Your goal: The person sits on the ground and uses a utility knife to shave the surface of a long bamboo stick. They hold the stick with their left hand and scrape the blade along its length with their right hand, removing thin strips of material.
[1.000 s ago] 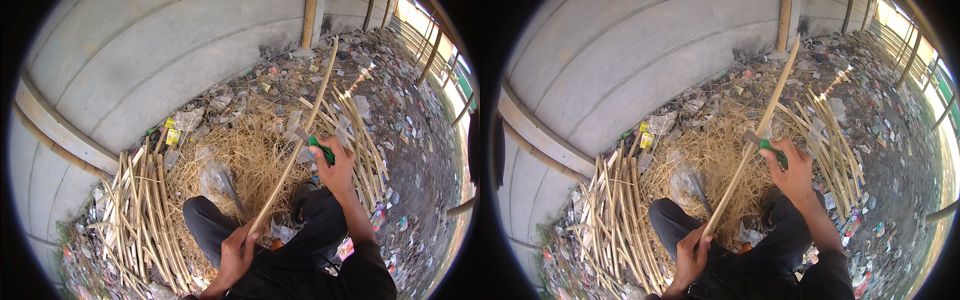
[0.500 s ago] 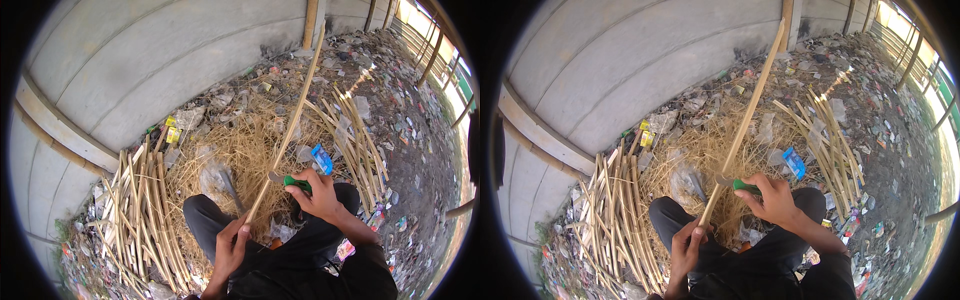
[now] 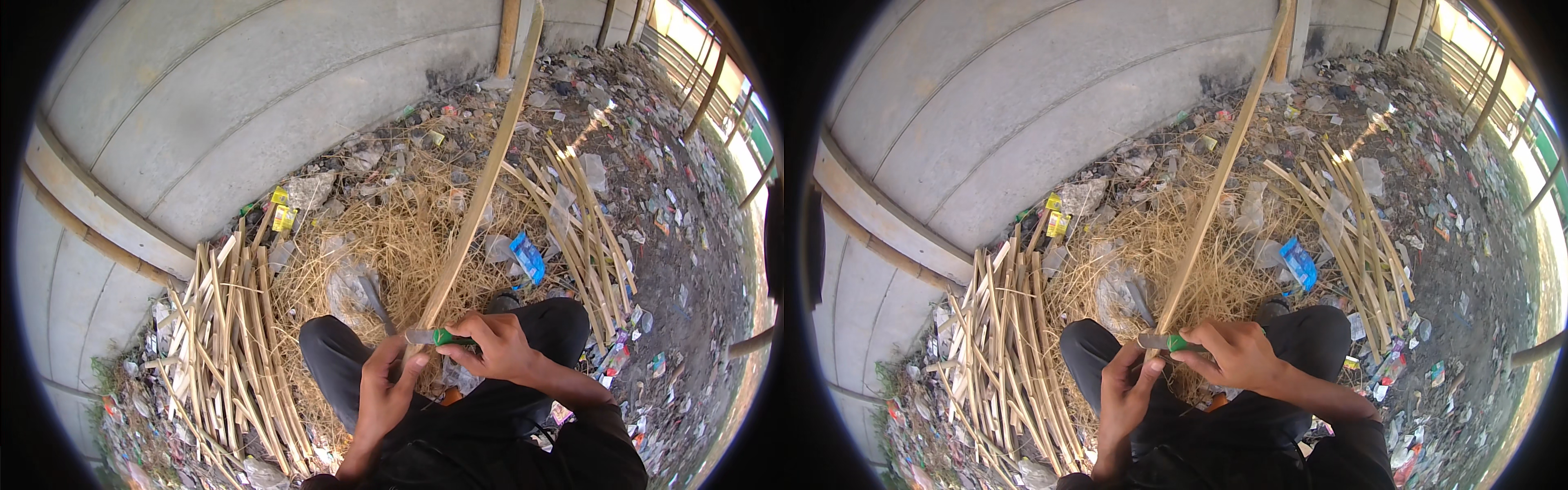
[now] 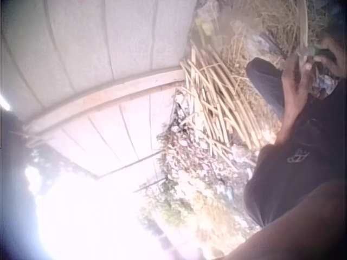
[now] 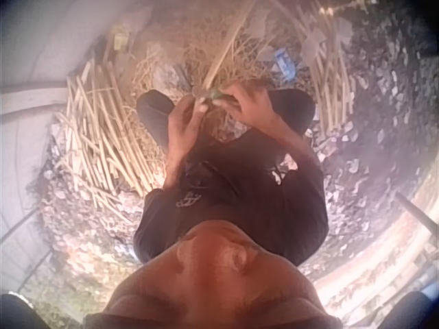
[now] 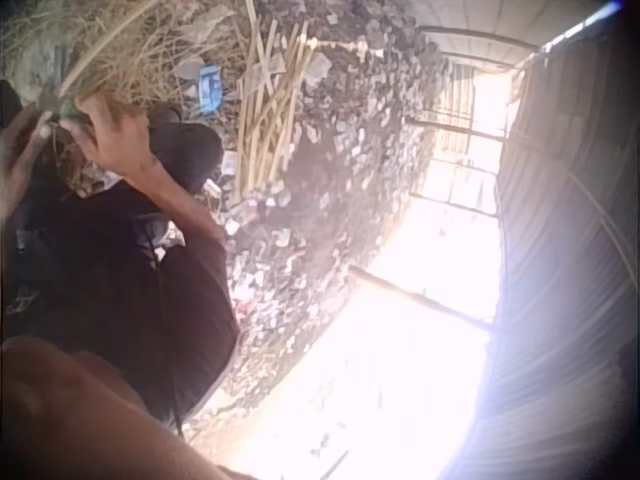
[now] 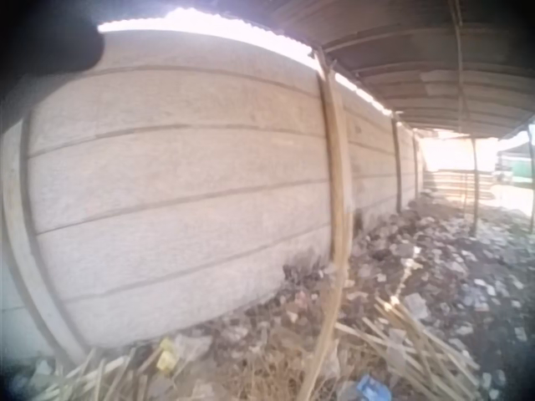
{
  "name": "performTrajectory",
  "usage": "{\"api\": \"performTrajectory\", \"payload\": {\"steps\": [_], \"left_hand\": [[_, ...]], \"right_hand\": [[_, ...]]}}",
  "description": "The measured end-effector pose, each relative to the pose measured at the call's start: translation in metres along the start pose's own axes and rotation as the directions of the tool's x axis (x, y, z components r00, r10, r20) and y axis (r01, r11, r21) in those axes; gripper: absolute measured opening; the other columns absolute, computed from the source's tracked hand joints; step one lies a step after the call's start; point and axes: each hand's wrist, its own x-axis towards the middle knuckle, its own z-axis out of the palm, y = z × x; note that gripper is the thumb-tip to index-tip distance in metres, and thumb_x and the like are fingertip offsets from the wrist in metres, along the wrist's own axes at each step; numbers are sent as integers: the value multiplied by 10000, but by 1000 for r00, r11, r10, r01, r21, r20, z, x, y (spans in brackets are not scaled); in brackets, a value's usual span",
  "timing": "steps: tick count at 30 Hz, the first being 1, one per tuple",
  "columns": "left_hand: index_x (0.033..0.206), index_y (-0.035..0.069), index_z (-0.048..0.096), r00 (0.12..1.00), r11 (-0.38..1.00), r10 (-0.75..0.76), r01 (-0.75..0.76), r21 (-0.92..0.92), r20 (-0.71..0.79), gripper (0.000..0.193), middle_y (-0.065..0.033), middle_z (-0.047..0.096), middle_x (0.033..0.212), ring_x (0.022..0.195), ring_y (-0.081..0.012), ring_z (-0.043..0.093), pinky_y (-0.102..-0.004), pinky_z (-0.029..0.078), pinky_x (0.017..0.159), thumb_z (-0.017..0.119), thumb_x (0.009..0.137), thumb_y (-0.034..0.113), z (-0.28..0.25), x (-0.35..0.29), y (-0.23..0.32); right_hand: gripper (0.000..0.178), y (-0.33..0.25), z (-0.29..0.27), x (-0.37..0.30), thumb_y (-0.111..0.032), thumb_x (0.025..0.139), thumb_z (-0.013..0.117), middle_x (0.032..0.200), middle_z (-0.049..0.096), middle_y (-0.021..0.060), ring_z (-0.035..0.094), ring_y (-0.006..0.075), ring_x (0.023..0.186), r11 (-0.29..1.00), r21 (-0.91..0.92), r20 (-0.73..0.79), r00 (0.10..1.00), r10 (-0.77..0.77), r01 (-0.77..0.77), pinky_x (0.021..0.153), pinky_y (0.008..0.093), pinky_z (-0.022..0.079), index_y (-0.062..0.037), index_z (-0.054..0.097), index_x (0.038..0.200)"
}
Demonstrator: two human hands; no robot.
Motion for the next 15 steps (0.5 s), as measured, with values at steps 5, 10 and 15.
{"api": "performTrajectory", "payload": {"steps": [5, 10, 15], "left_hand": [[1262, -37, 747, 995, 994, 87, -83, 78, -45, 296, -95, 701, 1029, 875, -150, 645, -305, 510, 777, 793, 1033, 145, 5, 3, 8], [1248, -59, 751, 999, 993, 43, -39, 109, -29, 271, -49, 668, 1070, 960, -102, 594, -266, 482, 854, 755, 1071, 147, 4, 1, 17], [1289, -53, 749, 995, 984, 82, -73, 160, -49, 312, -97, 697, 1046, 888, -145, 630, -296, 503, 793, 785, 1037, 126, 5, 3, 15]], "right_hand": [[319, 1, -2, 2, -322, 953, 868, 754, 652, 37, 674, 211, 543, 1000, -30, 13, 1000, -6, 7, 484, 355, 514, -69, 728, 1088], [304, 1, -5, 5, -325, 954, 862, 766, 667, 35, 673, 207, 544, 998, -60, 11, 1000, -10, 11, 482, 348, 515, -79, 736, 1079], [306, 1, -6, 7, -328, 947, 867, 767, 673, 30, 681, 207, 551, 997, -79, 21, 1000, -19, 21, 483, 339, 518, -85, 742, 1085]]}}
